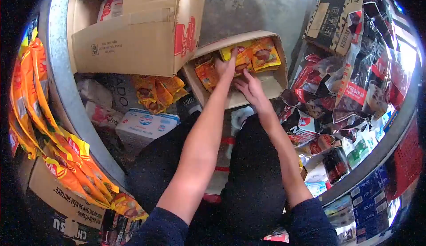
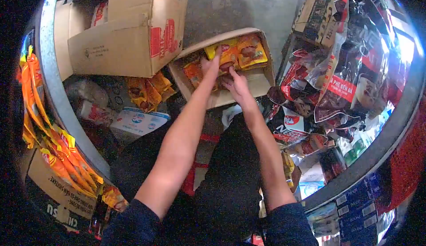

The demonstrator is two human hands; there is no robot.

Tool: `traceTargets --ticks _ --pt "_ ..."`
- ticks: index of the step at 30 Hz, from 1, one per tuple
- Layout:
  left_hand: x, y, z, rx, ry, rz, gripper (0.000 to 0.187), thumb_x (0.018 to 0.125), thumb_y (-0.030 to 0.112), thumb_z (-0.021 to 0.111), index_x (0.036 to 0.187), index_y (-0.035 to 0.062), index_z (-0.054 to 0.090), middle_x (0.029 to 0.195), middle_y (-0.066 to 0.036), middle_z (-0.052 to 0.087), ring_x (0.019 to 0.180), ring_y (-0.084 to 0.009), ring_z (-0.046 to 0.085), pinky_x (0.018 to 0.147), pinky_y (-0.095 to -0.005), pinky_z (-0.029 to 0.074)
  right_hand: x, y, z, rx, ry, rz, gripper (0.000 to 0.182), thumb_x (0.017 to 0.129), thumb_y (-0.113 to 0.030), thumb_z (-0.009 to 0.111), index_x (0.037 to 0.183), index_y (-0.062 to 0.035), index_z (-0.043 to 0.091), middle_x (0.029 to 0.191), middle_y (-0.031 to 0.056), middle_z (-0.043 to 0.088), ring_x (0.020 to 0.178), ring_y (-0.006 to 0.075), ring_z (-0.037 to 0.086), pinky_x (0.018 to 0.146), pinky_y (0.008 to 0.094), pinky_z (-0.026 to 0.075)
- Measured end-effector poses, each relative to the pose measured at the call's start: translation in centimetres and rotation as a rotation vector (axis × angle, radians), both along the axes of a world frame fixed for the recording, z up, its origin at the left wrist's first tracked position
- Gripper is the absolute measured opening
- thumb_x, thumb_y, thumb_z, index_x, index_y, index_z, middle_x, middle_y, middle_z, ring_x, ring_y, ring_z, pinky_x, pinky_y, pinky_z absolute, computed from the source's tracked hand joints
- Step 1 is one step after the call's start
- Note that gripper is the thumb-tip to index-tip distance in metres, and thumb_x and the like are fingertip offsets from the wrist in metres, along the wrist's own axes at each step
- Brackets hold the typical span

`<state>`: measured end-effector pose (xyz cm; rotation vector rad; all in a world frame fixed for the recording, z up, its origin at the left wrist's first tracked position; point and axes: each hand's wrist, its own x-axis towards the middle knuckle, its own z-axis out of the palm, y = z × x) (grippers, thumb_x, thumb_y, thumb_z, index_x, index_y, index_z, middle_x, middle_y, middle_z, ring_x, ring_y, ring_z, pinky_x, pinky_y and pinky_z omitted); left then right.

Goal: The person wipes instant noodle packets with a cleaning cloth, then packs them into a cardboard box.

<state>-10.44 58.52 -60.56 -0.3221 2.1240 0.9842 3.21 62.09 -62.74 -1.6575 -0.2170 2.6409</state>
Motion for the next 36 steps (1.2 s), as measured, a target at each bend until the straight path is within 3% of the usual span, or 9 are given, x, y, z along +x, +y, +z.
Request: traceTargets --ticks 6,13,18,20,21,25,29,32,36 --pt "1.5 -0.8 -1.9 0.293 -0.035 0.060 0.063 0.086 0.056 0.075 0.117 0.0018 0.069 0.107 -0.010 0.074 0.101 -0.0234 0.070 0.089 -0.0357 0.052 -0.1 -0.1 -1.5 0.101 0.120 -0.039 0.035 0.100 -0.023 0.062 0.127 -0.0025 0.052 0.114 0.0093 0.061 0.104 0.0234 0.061 0.090 0.0433 0.052" --pt "0.3 -0.1 -1.9 0.173 -0.119 0.030 0.065 0.090 0.057 0.069 0.122 0.0011 0.066 0.115 -0.013 0.072 0.105 -0.0230 0.067 0.094 -0.0362 0.050 -0.1 0.3 -0.3 0.036 0.115 -0.006 0.040 0.101 -0.034 0.060 0.130 -0.0071 0.053 0.119 0.0120 0.065 0.113 0.0258 0.061 0.100 0.0432 0.048" --pt "2.1 -1.0 -0.5 0.185 0.225 0.099 0.060 0.092 0.045 0.070 0.123 -0.0065 0.062 0.115 -0.017 0.070 0.104 -0.0270 0.066 0.097 -0.0379 0.048 -0.3 2.3 2.1 -0.102 0.012 0.390 0.054 0.092 -0.041 0.073 0.130 -0.0052 0.057 0.120 0.0049 0.064 0.106 0.0187 0.061 0.092 0.0351 0.049" --pt "4.7 -2.2 -0.8 -0.164 0.596 0.055 0.049 0.093 0.039 0.069 0.114 -0.0057 0.064 0.107 -0.017 0.071 0.096 -0.0274 0.068 0.090 -0.0385 0.051 -0.2 3.3 2.5 -0.059 0.051 0.570 0.051 0.092 -0.040 0.074 0.125 -0.0039 0.061 0.114 0.0041 0.067 0.097 0.0159 0.064 0.084 0.0302 0.052" --pt "5.2 -2.8 0.4 -0.161 0.488 0.074 0.045 0.094 0.037 0.068 0.112 -0.0050 0.064 0.104 -0.017 0.071 0.094 -0.0268 0.068 0.087 -0.0385 0.052 -0.1 3.3 1.9 -0.008 0.026 0.677 0.043 0.091 -0.038 0.076 0.113 -0.0020 0.068 0.100 0.0027 0.070 0.082 0.0126 0.065 0.071 0.0246 0.052" --pt "8.6 -7.6 0.0 -0.160 0.278 0.122 0.030 0.097 0.027 0.066 0.105 -0.0016 0.063 0.094 -0.013 0.071 0.082 -0.0233 0.069 0.075 -0.0370 0.054 0.6 4.4 1.5 0.225 0.185 1.119 0.047 0.095 -0.024 0.071 0.128 0.0086 0.061 0.115 0.0117 0.071 0.104 0.0162 0.068 0.092 0.0277 0.055" --pt "9.7 -10.5 -1.3 -0.116 0.187 0.356 0.022 0.098 0.021 0.065 0.098 -0.0005 0.062 0.082 -0.009 0.069 0.074 -0.0183 0.068 0.068 -0.0327 0.053 -0.3 6.9 6.5 0.399 0.316 1.301 0.043 0.094 -0.028 0.072 0.124 0.0021 0.068 0.111 0.0093 0.074 0.101 0.0147 0.068 0.088 0.0270 0.054" --pt "7.7 -9.9 2.2 -0.061 0.244 0.388 0.021 0.093 0.019 0.069 0.094 -0.0012 0.065 0.082 -0.013 0.071 0.075 -0.0247 0.069 0.072 -0.0371 0.054 -2.3 9.2 10.1 0.320 0.295 1.436 0.038 0.094 -0.031 0.072 0.118 -0.0021 0.072 0.106 0.0057 0.074 0.095 0.0131 0.067 0.086 0.0271 0.054" --pt "6.9 -9.3 3.7 0.007 0.167 0.399 0.025 0.097 0.024 0.067 0.105 0.0003 0.063 0.091 -0.012 0.072 0.077 -0.0218 0.070 0.072 -0.0350 0.055 -8.0 10.6 17.8 0.486 0.439 1.520 0.032 0.094 -0.035 0.070 0.107 -0.0063 0.076 0.099 0.0037 0.074 0.089 0.0109 0.066 0.084 0.0291 0.054"
